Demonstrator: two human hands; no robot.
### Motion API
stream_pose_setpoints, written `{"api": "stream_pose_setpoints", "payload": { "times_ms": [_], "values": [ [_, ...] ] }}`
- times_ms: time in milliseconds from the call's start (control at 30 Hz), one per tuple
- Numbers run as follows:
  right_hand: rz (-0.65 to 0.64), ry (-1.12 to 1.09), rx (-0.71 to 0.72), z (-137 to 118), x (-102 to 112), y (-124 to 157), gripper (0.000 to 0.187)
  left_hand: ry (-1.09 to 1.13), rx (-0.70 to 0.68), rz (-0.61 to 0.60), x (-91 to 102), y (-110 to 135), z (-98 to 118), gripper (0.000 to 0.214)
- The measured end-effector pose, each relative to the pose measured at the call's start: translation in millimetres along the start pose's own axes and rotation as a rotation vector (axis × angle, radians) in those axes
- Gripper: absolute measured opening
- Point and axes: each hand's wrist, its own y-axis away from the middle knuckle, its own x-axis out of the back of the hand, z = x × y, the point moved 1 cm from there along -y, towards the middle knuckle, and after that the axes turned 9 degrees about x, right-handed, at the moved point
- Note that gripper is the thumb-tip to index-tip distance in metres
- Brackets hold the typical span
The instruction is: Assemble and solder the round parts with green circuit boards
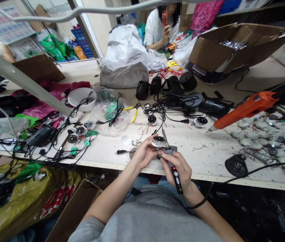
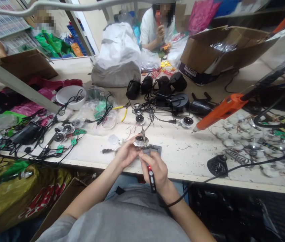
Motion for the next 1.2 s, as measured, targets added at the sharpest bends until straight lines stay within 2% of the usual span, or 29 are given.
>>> {"api": "stream_pose_setpoints", "payload": {
  "times_ms": [67, 167, 233, 300, 433, 633, 733, 833, 900, 1067, 1200],
  "values": [
    [0.001, -0.037, -0.051, 0.9, 4.4, 4.8, 0.043, 0.027, 0.043, 0.018, -0.8, -1.7, 1.3, 0.033],
    [0.090, -0.088, -0.244, 8.6, 12.6, 8.7, 0.040, 0.056, 0.095, 0.002, -4.0, -1.4, 3.0, 0.034],
    [0.131, -0.064, -0.321, 15.9, 15.6, 8.0, 0.040, 0.050, 0.122, -0.035, -7.3, -0.7, 2.5, 0.035],
    [0.107, 0.015, -0.266, 21.8, 16.0, 4.9, 0.041, 0.040, 0.150, -0.070, -10.7, -0.9, 0.4, 0.034],
    [0.062, 0.184, -0.030, 26.1, 13.6, -1.4, 0.044, 0.045, 0.171, -0.075, -15.1, -5.6, -5.4, 0.025],
    [0.058, 0.258, 0.062, 31.8, 14.2, 0.1, 0.045, -0.089, 0.118, -0.111, -19.4, -12.9, -6.0, 0.025],
    [0.039, 0.249, 0.095, 43.4, 15.6, 6.6, 0.048, -0.251, -0.015, -0.037, -18.1, -13.5, -4.7, 0.029],
    [0.011, 0.237, 0.117, 60.4, 15.8, 16.6, 0.040, -0.466, -0.260, 0.130, -14.0, -10.8, -5.8, 0.034],
    [-0.016, 0.213, 0.115, 71.2, 15.0, 23.5, 0.037, -0.587, -0.408, 0.191, -12.7, -7.1, -8.5, 0.036],
    [-0.108, 0.093, 0.077, 85.5, 11.2, 33.2, 0.038, -0.858, -0.602, 0.191, -16.5, -3.0, -15.7, 0.035],
    [-0.157, 0.031, 0.056, 93.2, 10.0, 33.6, 0.041, -1.175, -0.819, 0.194, -13.1, -7.4, -17.3, 0.014]
  ]
}}
